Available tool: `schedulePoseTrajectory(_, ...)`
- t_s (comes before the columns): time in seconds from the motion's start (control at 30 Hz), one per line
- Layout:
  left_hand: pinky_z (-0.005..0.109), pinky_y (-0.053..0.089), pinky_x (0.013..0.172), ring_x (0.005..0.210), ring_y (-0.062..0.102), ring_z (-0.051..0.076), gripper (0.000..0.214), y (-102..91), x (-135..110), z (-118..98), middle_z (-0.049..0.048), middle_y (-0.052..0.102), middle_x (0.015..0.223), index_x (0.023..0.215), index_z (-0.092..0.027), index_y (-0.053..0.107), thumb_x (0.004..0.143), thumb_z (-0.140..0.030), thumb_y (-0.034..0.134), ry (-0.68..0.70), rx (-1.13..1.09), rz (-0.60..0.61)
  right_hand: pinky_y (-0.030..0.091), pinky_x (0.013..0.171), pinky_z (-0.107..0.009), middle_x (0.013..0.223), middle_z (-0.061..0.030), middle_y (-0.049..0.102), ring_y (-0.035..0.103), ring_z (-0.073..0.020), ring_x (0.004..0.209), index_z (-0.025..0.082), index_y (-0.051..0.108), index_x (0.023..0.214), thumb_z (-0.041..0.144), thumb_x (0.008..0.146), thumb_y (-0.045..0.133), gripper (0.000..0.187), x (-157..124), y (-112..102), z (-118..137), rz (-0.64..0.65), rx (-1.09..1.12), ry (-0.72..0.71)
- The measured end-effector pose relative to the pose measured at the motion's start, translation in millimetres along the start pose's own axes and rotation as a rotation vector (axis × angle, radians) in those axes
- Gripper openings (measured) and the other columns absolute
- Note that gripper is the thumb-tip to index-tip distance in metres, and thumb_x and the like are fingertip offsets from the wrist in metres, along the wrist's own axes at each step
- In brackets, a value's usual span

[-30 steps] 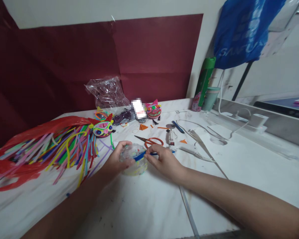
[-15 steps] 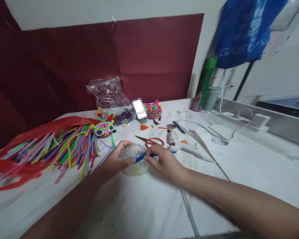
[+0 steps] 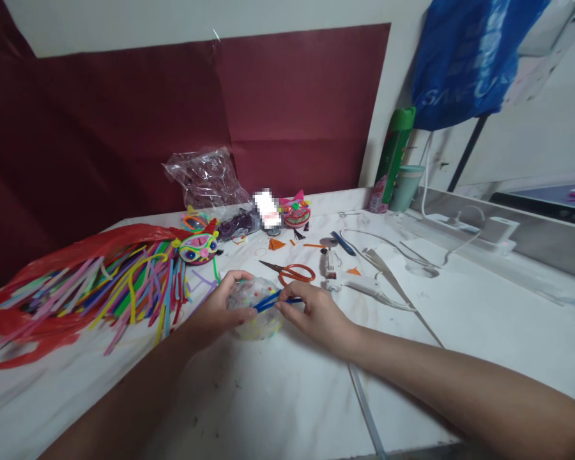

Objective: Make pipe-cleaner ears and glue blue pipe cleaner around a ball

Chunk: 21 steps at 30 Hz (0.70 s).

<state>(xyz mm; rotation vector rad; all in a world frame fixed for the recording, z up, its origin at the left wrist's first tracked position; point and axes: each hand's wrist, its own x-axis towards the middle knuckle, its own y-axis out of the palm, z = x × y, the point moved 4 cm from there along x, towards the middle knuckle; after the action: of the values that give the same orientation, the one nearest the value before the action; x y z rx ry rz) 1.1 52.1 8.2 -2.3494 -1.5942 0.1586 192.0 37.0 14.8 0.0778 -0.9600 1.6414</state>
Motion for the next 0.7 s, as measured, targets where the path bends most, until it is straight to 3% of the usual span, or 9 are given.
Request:
schedulePoseTrajectory(0.27,0.035,0.044,0.082,0.102,0.056,0.028,0.062,2.9,-4,-8,0.0078,0.054,0.115,0.12,-0.023,0.04,0.07,-0.039,0.072,-0.009,0.082,-0.007,0.042,0.058,-0.022,0.069,0.0,0.065,0.058,-0.0132,0.063,0.018,0.061,0.071,0.015,0.078,0.06,0.007,1,2,-4,0.025,0.087,0.125)
schedulePoseTrajectory(0.47,0.034,0.046,0.077,0.095,0.058,0.027,0.064,4.5,-5,-10,0.0065,0.058,0.108,0.122,-0.023,0.038,0.07,-0.042,0.071,-0.02,0.142,0.027,0.04,0.059,-0.023,0.069,0.0002,0.064,0.056,-0.0131,0.063,0.017,0.061,0.072,0.015,0.077,0.061,0.006,0,3,-4,0.046,0.081,0.146)
schedulePoseTrajectory(0.7,0.033,0.046,0.076,0.093,0.057,0.025,0.064,3.4,-4,-5,0.0054,0.056,0.107,0.121,-0.024,0.041,0.068,-0.044,0.073,0.028,0.245,-0.038,0.04,0.06,-0.023,0.072,-0.0009,0.065,0.058,-0.0143,0.066,0.017,0.06,0.073,0.017,0.076,0.064,0.004,-3,3,1,0.035,0.04,0.116)
